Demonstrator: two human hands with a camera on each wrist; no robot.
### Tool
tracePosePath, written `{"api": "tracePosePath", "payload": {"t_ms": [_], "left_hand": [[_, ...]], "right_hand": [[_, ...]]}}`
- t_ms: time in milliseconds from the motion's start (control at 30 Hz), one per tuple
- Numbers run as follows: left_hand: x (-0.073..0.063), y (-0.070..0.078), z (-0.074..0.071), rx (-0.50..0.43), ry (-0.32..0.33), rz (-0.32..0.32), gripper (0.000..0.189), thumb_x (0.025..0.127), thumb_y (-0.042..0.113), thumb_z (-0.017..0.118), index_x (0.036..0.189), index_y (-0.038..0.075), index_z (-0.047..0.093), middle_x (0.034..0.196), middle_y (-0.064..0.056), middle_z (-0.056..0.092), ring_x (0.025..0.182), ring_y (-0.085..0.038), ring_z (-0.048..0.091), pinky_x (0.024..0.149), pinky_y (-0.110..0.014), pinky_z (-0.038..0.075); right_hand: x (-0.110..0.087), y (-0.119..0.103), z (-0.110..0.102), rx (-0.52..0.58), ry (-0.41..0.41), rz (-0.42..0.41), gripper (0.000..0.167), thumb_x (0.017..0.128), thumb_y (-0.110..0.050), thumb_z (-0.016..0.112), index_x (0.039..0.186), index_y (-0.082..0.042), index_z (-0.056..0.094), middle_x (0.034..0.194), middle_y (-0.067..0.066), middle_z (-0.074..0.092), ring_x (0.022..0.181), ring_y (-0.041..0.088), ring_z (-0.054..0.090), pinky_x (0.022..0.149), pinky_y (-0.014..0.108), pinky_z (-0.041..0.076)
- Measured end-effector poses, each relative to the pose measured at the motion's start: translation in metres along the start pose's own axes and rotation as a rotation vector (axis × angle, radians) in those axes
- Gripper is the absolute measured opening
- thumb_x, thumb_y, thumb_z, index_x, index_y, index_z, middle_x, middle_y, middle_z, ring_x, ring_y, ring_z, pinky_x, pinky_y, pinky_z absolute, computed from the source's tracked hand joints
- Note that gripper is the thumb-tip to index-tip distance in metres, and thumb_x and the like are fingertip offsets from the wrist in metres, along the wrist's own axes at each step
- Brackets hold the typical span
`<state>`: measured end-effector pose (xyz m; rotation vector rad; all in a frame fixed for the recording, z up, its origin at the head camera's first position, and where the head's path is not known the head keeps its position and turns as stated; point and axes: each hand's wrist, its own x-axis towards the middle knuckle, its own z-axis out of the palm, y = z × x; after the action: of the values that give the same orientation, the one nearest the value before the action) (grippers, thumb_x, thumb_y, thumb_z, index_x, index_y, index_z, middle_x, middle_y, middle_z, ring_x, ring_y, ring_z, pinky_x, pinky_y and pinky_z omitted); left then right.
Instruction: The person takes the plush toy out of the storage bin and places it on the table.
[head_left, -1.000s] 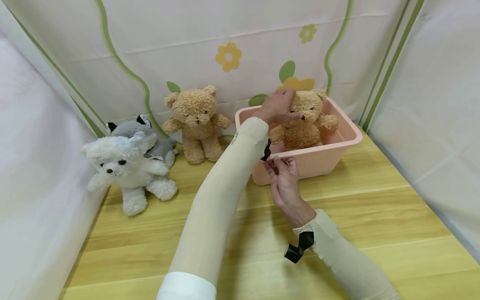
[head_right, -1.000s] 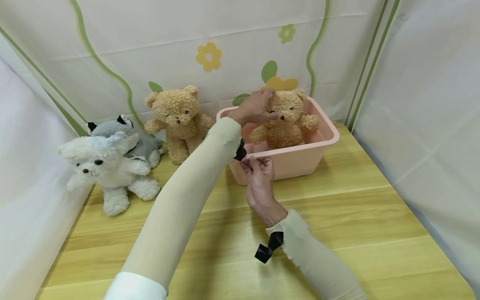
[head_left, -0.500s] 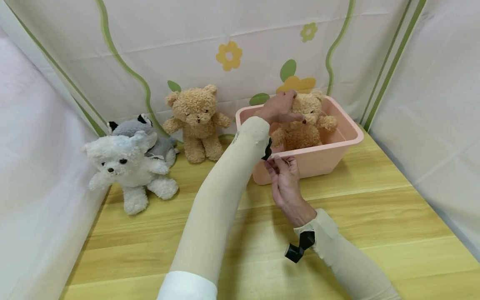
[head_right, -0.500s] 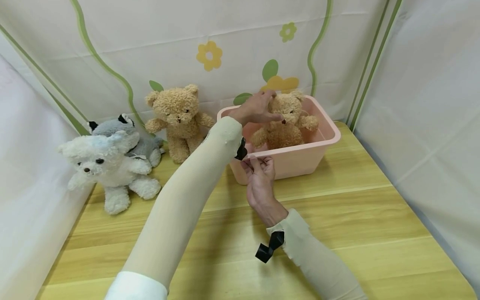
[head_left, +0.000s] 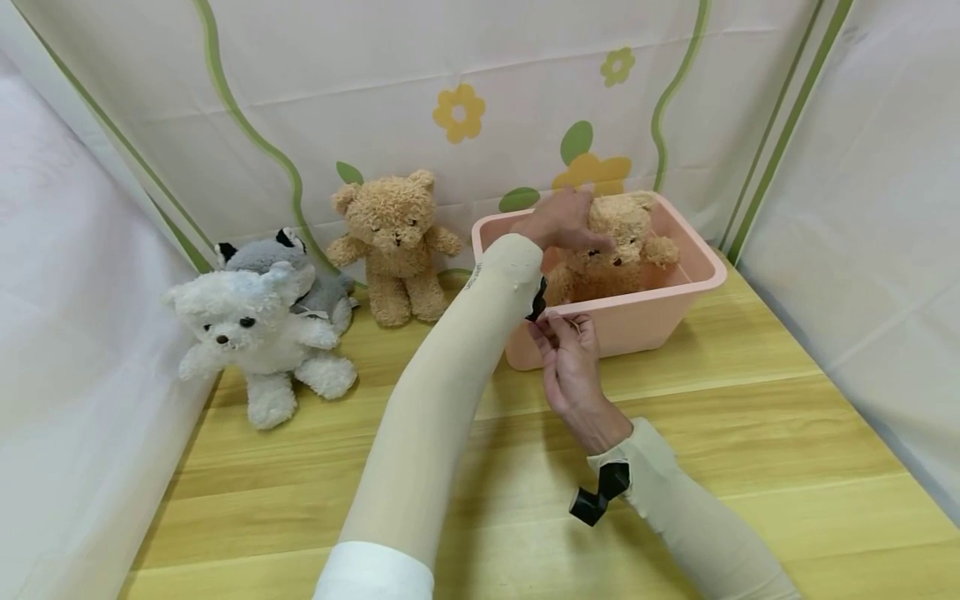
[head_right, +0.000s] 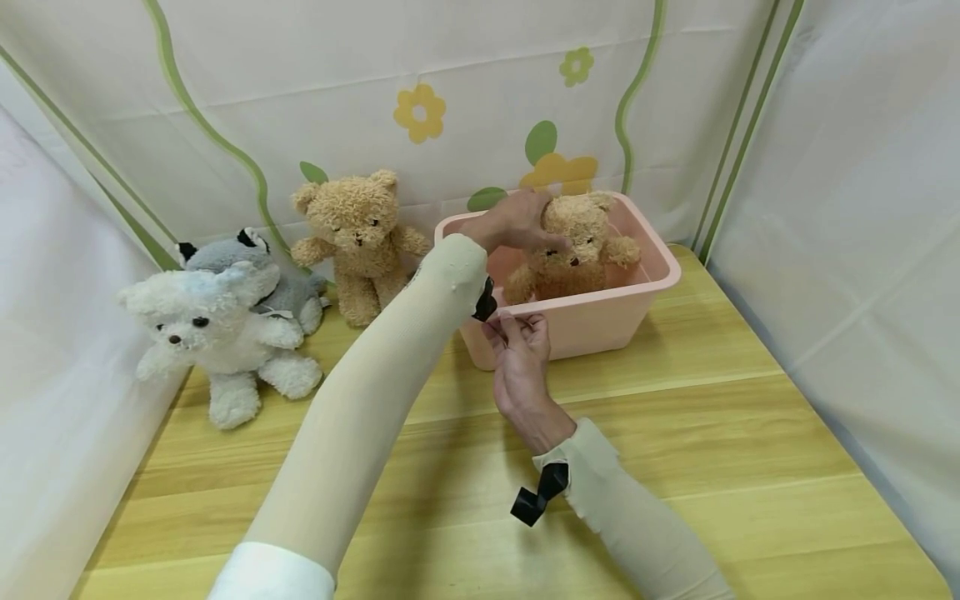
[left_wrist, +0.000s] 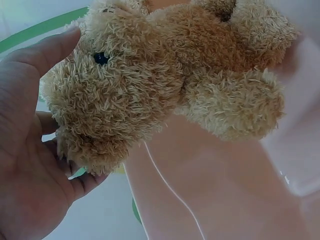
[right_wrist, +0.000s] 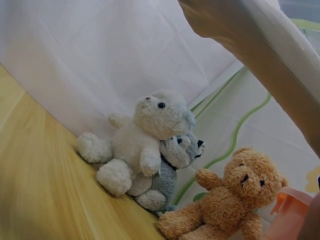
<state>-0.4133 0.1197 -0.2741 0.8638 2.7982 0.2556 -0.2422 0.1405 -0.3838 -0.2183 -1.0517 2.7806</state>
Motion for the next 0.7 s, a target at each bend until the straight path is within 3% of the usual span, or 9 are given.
{"api": "tracePosePath", "payload": {"t_ms": [67, 200, 333, 467, 567, 700], "left_hand": [[0.0005, 0.0014, 0.0004, 0.004, -0.01, -0.003, 0.107, 0.086, 0.066, 0.058, 0.159, 0.008, 0.005, 0.148, -0.009, 0.047, 0.129, -0.018, 0.052, 0.105, -0.031, 0.044], [0.0001, 0.0038, 0.001, -0.002, -0.012, -0.032, 0.098, 0.085, 0.066, 0.059, 0.157, 0.014, 0.019, 0.152, -0.01, 0.04, 0.135, -0.02, 0.044, 0.107, -0.032, 0.042], [-0.0008, 0.0047, 0.0022, -0.042, -0.011, -0.047, 0.084, 0.084, 0.065, 0.062, 0.146, 0.018, 0.032, 0.145, -0.008, 0.039, 0.13, -0.019, 0.042, 0.1, -0.031, 0.043], [-0.0005, 0.0049, 0.0037, -0.083, -0.028, -0.009, 0.082, 0.086, 0.059, 0.064, 0.144, 0.013, 0.029, 0.121, -0.004, 0.051, 0.108, -0.016, 0.051, 0.084, -0.028, 0.043], [-0.0004, 0.0056, 0.0046, -0.109, -0.044, 0.009, 0.08, 0.088, 0.055, 0.064, 0.144, 0.01, 0.027, 0.104, -0.001, 0.052, 0.091, -0.015, 0.052, 0.075, -0.027, 0.041], [-0.0011, 0.0069, 0.0049, -0.132, -0.045, -0.001, 0.08, 0.089, 0.053, 0.064, 0.145, 0.011, 0.025, 0.098, 0.0, 0.049, 0.086, -0.014, 0.05, 0.071, -0.026, 0.039]], "right_hand": [[-0.0004, -0.0004, 0.0003, 0.002, 0.002, 0.002, 0.01, 0.101, -0.004, 0.049, 0.098, -0.013, 0.045, 0.089, 0.0, 0.06, 0.082, 0.012, 0.058, 0.088, 0.027, 0.053], [-0.0009, -0.0008, 0.0008, 0.002, 0.004, 0.0, 0.01, 0.101, -0.004, 0.05, 0.097, -0.013, 0.046, 0.088, 0.0, 0.06, 0.081, 0.012, 0.058, 0.087, 0.027, 0.054], [-0.0007, -0.0008, 0.0011, 0.01, 0.01, 0.005, 0.01, 0.101, -0.005, 0.05, 0.097, -0.012, 0.045, 0.087, 0.0, 0.06, 0.081, 0.012, 0.058, 0.086, 0.026, 0.054], [-0.0003, -0.0005, 0.0014, 0.006, 0.017, 0.01, 0.01, 0.101, -0.006, 0.051, 0.096, -0.013, 0.045, 0.087, 0.0, 0.06, 0.08, 0.012, 0.058, 0.085, 0.026, 0.054], [-0.0002, -0.0001, 0.0011, 0.004, 0.017, 0.007, 0.01, 0.101, -0.006, 0.051, 0.096, -0.013, 0.046, 0.087, 0.0, 0.059, 0.08, 0.012, 0.058, 0.083, 0.025, 0.054], [0.0, 0.0003, 0.0005, 0.012, 0.008, 0.003, 0.009, 0.101, -0.005, 0.05, 0.097, -0.012, 0.046, 0.087, 0.0, 0.059, 0.079, 0.012, 0.058, 0.082, 0.025, 0.054]]}}
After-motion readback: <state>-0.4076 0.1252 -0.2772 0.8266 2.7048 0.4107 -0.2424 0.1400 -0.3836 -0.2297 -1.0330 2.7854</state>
